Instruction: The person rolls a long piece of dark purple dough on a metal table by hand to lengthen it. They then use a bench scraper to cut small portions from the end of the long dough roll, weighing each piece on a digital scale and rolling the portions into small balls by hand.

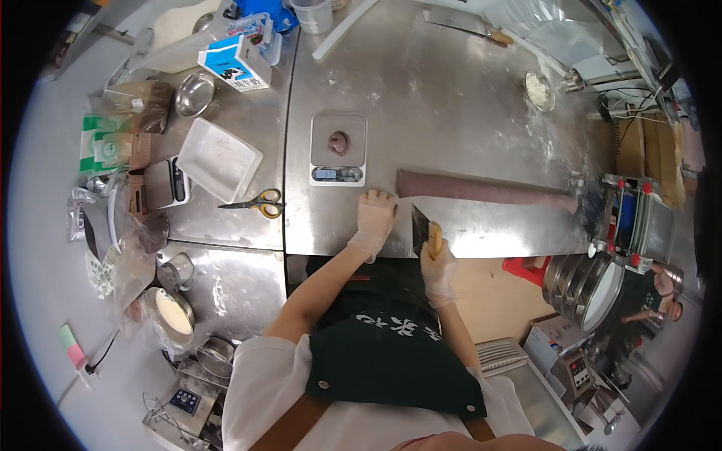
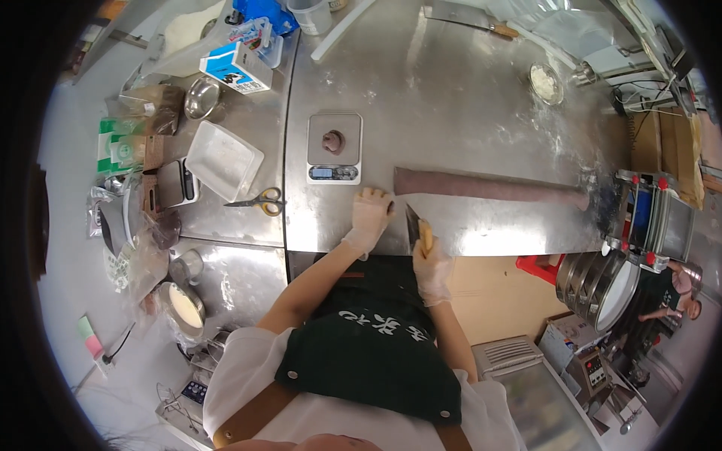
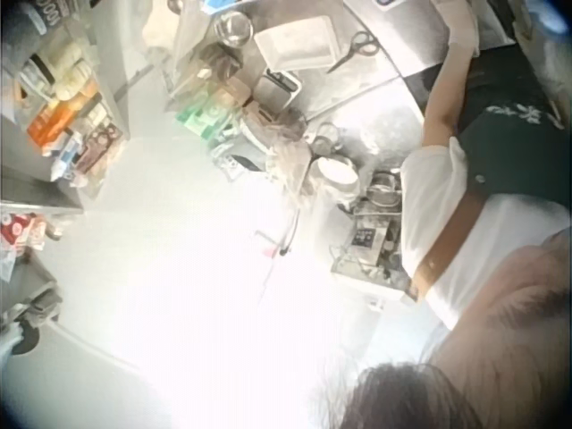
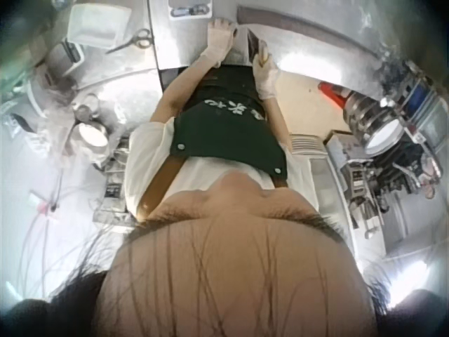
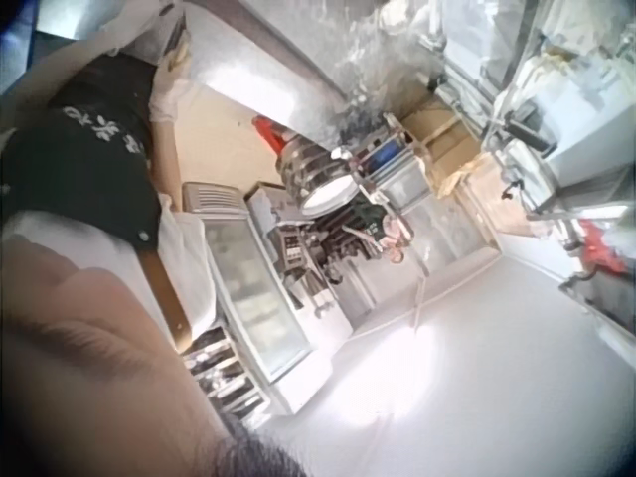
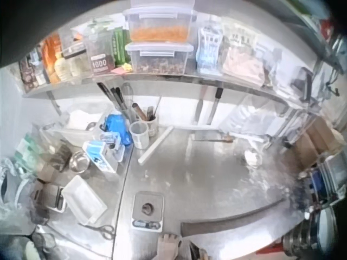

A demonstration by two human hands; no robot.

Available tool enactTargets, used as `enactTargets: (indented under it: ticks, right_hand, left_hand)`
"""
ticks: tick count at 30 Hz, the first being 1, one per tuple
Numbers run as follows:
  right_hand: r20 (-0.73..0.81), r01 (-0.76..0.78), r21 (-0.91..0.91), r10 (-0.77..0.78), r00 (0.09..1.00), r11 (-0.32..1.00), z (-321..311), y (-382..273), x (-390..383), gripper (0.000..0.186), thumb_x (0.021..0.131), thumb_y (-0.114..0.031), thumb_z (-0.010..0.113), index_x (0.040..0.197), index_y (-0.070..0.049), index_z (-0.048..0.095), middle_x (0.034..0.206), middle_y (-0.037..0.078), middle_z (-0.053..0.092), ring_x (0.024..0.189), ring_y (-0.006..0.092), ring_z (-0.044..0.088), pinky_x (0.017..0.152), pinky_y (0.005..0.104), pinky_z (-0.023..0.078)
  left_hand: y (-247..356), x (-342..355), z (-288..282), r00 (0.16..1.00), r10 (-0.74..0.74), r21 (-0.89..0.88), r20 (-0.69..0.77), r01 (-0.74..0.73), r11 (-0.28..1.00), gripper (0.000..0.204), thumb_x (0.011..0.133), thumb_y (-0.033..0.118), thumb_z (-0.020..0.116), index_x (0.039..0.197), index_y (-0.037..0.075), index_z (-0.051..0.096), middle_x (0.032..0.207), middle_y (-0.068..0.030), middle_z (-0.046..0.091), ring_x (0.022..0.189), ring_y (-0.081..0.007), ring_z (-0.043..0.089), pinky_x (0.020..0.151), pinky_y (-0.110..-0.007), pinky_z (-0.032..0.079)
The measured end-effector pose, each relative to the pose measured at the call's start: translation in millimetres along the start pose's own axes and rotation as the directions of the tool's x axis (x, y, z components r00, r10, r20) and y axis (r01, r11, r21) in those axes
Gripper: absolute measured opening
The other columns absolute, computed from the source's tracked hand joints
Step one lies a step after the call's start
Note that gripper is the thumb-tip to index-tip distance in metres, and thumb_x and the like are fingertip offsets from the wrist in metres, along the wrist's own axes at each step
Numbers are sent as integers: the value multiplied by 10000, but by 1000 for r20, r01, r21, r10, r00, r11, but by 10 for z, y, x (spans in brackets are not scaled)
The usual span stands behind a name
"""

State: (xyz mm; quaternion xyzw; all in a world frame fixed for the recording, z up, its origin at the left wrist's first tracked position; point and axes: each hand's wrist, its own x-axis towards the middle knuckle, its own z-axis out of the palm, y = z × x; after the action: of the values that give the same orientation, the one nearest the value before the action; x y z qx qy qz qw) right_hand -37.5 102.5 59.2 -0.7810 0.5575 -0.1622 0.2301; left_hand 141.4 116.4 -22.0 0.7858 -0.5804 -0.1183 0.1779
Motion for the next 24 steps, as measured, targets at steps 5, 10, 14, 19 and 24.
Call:
enactTargets:
  ticks: [5, 10, 14, 19, 24]
  right_hand:
    - [-6, -99, 38, 99, 995, 994, -140, 199, 33, 235, 865, -193, 708, 998, -22, 619, 728, 239, 647, 658, 425, 661, 579, 446, 522]
    - [-34, -99, 69, 101, 994, 993, -150, 252, 97, 173, 850, -171, 712, 926, -35, 637, 686, 213, 633, 614, 398, 646, 570, 442, 521]
    - [-37, -38, 7, 39, 999, 999, -156, 269, 148, 173, 838, -183, 713, 920, -50, 639, 690, 212, 634, 616, 401, 643, 570, 454, 522]
    - [-6, -13, -67, 12, 1000, 998, -112, 470, 135, 150, 821, -164, 709, 899, -63, 631, 685, 196, 633, 617, 392, 642, 571, 470, 519]
    - [186, 140, -214, -100, 977, 967, 29, 657, 99, 118, 840, -166, 665, 906, -89, 605, 696, 154, 650, 601, 363, 641, 549, 472, 517]
  left_hand:
    - [-64, 117, -422, 933, -306, -264, -190, 251, 931, 119, 825, 202, 696, 922, 134, 693, 874, -72, 691, 879, -292, 636, 738, -427, 508]
    - [-955, 331, -576, 646, -698, -613, -308, 426, 665, 167, 775, 100, 740, 941, 115, 745, 881, -107, 686, 882, -300, 622, 791, -408, 507]
    - [-1133, 362, -598, 722, -518, -325, -459, 406, 854, 391, 709, 55, 771, 1084, 164, 742, 1121, -109, 643, 1084, -315, 546, 927, -407, 459]
    - [-1225, 108, -743, 752, -527, -317, -397, 427, 847, 553, 750, 14, 720, 1279, 151, 639, 1227, -158, 565, 1148, -343, 522, 981, -410, 448]
    - [-1390, -150, -803, 656, -667, -480, -352, 485, 731, 418, 820, -34, 636, 1218, 89, 674, 1073, -82, 594, 905, -199, 556, 838, -304, 476]
